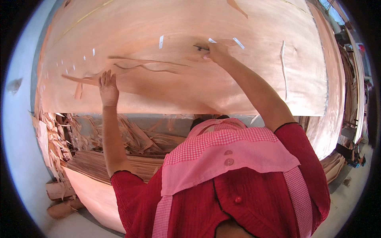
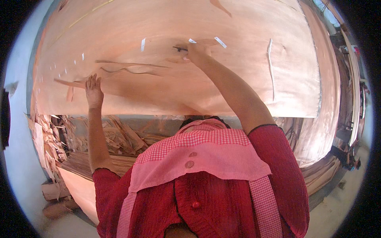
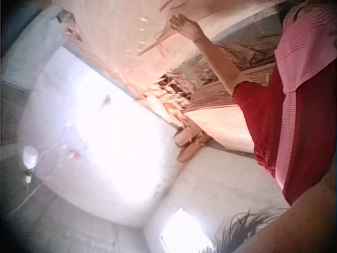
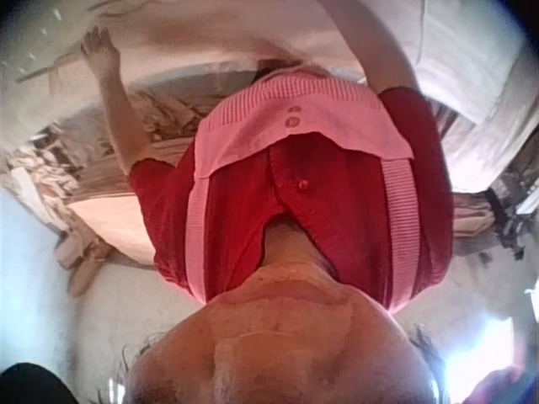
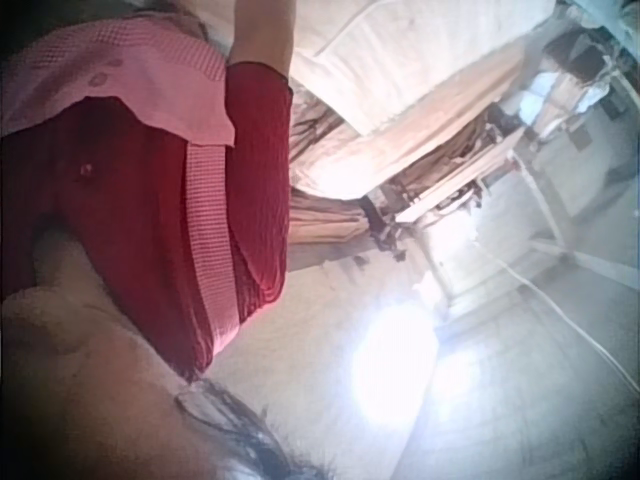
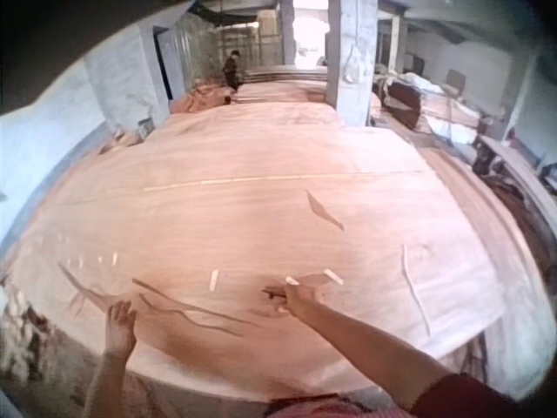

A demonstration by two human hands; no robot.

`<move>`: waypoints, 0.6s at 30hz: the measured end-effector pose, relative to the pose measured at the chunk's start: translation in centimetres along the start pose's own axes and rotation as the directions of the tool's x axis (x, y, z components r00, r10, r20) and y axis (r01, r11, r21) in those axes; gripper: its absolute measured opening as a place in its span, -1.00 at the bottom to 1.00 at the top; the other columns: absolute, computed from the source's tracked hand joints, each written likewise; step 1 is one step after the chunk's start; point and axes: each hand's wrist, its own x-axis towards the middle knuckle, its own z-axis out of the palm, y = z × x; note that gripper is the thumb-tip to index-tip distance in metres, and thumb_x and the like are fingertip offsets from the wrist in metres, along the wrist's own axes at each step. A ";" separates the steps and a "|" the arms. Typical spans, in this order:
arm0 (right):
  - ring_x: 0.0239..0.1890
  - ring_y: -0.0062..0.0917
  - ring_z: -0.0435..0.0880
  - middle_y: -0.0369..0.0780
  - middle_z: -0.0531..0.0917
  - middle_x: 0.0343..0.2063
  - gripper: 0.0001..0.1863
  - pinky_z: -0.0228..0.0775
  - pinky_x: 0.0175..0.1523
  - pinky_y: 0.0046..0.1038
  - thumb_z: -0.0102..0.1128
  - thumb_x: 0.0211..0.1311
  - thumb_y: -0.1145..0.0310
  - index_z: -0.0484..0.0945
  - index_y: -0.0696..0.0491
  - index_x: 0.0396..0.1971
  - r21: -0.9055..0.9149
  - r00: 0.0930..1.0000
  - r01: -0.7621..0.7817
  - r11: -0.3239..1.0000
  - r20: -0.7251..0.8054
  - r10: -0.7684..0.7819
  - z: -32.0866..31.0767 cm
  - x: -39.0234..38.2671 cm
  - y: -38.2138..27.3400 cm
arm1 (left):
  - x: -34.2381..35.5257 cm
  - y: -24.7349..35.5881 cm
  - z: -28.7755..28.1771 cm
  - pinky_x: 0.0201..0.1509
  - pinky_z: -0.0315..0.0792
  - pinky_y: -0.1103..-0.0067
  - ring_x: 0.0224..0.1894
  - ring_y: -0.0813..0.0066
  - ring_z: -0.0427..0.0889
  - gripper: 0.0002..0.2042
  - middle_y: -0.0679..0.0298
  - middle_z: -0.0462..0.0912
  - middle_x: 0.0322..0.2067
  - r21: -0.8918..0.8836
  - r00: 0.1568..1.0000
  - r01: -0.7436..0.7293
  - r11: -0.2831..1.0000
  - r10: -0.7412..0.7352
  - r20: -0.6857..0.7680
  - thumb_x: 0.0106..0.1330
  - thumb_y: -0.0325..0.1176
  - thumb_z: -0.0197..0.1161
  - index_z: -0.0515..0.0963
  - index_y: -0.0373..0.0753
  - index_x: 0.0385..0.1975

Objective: The person prepares wood veneer sheets by lifting them from a stack, using a knife to trim edges and cut small strips, and applying tape to the surfaces.

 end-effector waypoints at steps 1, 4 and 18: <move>-0.41 -0.31 0.58 -0.07 0.58 -0.49 -0.66 0.36 -0.32 -0.31 0.25 -0.09 0.20 0.49 0.17 -0.42 0.098 0.999 -0.042 0.994 0.002 0.042 0.0 -0.1 -0.1 | 1.6 2.3 -0.6 -0.01 0.31 0.46 -0.11 0.20 0.43 -0.74 0.11 0.49 -0.20 -0.171 0.995 0.072 0.983 -0.082 -0.051 0.11 -0.50 -0.03 0.44 -0.23 -0.18; -0.45 -0.33 0.57 -0.04 0.57 -0.50 -0.71 0.35 -0.36 -0.33 0.16 0.00 0.25 0.49 0.21 -0.43 -0.186 0.997 0.068 0.980 0.059 -0.058 0.3 0.6 -0.2 | 6.5 15.8 -2.0 -0.06 0.32 0.39 -0.14 0.14 0.42 -0.77 0.08 0.48 -0.21 -0.811 0.987 -0.092 0.578 -0.056 -0.152 0.12 -0.41 0.02 0.43 -0.26 -0.21; -0.23 -0.24 0.57 -0.06 0.59 -0.33 -0.42 0.37 -0.16 -0.27 0.11 -0.06 -0.14 0.53 0.12 -0.28 0.153 0.529 -0.690 0.707 -0.560 0.638 -14.4 -7.4 20.8 | 9.4 28.4 -0.9 -0.20 0.32 0.44 -0.15 0.38 0.43 -0.76 0.37 0.48 -0.17 -0.640 0.985 -0.058 0.766 -0.059 -0.160 0.02 -0.30 0.20 0.52 -0.11 -0.28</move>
